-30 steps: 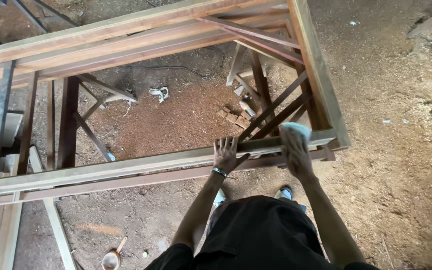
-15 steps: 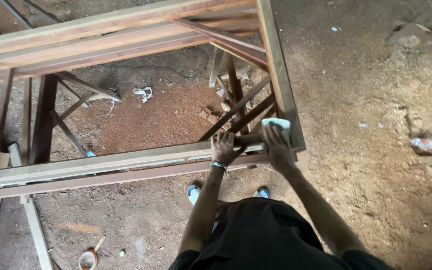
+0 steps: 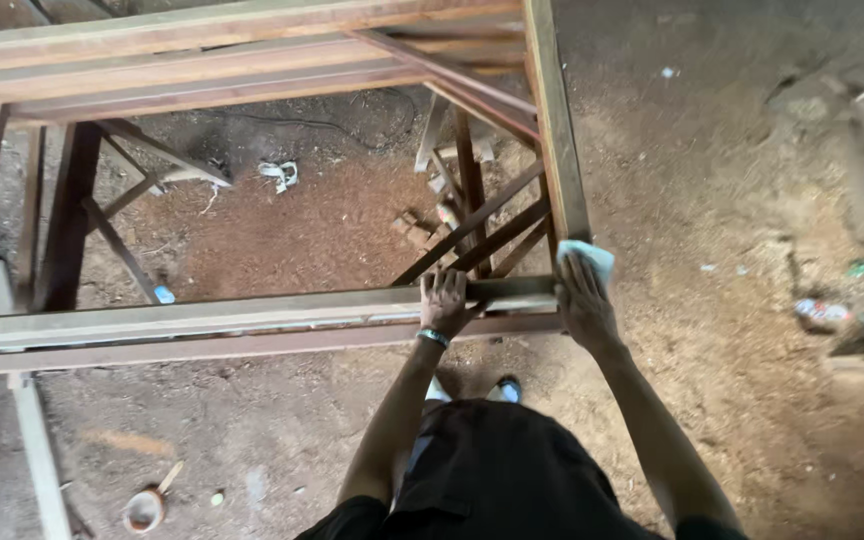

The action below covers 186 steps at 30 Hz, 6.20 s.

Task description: The person sands the surface of a wooden frame by hand using a piece of sandpaper, working across different sections and corners of the structure.

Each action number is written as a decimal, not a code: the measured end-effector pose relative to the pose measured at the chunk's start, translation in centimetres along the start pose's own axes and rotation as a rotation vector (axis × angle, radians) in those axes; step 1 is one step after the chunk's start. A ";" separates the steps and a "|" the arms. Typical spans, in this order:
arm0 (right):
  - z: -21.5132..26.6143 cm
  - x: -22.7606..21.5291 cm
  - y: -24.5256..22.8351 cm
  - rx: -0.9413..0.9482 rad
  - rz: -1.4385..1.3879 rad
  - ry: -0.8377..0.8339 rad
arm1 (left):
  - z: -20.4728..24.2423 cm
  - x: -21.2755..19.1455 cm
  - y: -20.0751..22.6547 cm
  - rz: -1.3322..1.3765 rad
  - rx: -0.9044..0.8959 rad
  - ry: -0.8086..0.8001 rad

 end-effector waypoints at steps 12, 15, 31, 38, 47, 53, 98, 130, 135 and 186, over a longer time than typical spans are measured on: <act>-1.9 0.2 0.1 0.192 0.008 -0.062 | -0.6 -1.2 0.2 -0.024 0.022 -0.156; 2.8 -1.6 -1.7 0.128 0.027 -0.011 | -0.9 -0.7 0.1 -0.028 0.058 -0.133; 3.3 -1.4 -1.1 0.112 0.031 0.012 | -1.3 0.0 -0.9 -0.097 0.017 -0.318; 1.2 -1.9 3.1 -0.169 0.267 -0.060 | -2.2 0.7 1.2 -0.151 -0.129 -0.223; -5.7 0.9 5.9 -0.286 0.013 -0.109 | -1.9 -2.8 5.2 -0.106 -0.306 -0.140; -4.0 -0.5 9.0 -0.431 0.074 -0.207 | -3.7 -2.3 5.6 0.063 -0.460 -0.164; -15.1 -3.1 13.9 -0.929 -0.042 -0.532 | -6.5 7.7 31.5 0.327 -0.890 0.141; -12.9 -3.9 14.6 -1.277 -0.067 -0.540 | -8.3 8.1 31.4 0.160 -1.107 0.246; -18.0 -3.8 14.8 -0.939 -0.059 -0.501 | -7.8 6.8 32.2 0.255 -1.083 0.284; -34.4 -2.1 20.0 -1.097 -0.084 -0.334 | -20.4 7.2 32.5 -0.223 -1.570 0.326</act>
Point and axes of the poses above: each hand's wrist, its own z-axis away from the middle knuckle, its own x-axis out of the palm, y = z × x, the point moved 2 cm from there along -z, towards the middle knuckle, and after that the axes turned 9 degrees about -y, right-handed, at the moved point
